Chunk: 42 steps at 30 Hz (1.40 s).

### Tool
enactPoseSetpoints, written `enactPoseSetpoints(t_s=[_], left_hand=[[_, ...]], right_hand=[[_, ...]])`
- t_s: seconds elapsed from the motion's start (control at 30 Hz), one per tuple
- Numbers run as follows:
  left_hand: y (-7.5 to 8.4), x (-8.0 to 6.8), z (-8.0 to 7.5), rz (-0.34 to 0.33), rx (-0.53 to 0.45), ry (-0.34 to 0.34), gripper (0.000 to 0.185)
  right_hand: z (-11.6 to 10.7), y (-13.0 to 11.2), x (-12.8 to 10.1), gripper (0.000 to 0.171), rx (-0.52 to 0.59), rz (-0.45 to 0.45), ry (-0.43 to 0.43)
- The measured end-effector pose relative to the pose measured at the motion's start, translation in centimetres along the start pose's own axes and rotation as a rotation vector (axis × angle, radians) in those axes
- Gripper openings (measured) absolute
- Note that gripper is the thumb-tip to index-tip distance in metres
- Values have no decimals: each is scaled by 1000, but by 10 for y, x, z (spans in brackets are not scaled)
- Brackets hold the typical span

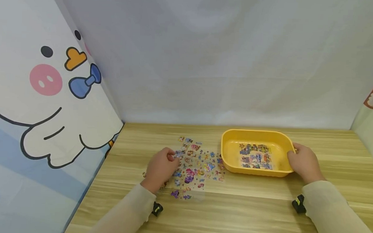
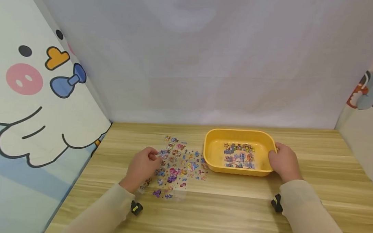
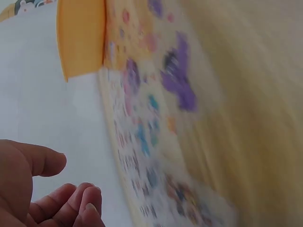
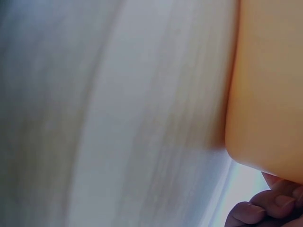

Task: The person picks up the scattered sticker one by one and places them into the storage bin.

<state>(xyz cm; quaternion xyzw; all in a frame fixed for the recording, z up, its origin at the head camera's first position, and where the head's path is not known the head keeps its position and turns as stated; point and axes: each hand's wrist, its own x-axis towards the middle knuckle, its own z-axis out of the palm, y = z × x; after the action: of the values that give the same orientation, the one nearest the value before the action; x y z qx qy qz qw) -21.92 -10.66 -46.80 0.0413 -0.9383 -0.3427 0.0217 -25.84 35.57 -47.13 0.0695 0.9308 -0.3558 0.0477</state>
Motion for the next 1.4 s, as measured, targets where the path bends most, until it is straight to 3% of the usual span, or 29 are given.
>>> enactPoseSetpoints(t_s=[0.27,0.47,0.8,1.03,1.4], left_hand=[[-29,-14,-23,-27,60,43,35],[-52,-17,-32,-57,74,67,38],[-79,-24,-46,-101,205,39,76],[-82,-30,-42,-49,382,10,85],[-78,-31,-39,-52,478,-93,69]], right_hand=[[0,0,0,58,-1,3,-4],[-1,0,-1,59,-4,10,-6],[1,1,0,58,0,-13,-1],[1,1,0,59,-9,-9,-3],[-1,0,-1,59,4,17,-20]])
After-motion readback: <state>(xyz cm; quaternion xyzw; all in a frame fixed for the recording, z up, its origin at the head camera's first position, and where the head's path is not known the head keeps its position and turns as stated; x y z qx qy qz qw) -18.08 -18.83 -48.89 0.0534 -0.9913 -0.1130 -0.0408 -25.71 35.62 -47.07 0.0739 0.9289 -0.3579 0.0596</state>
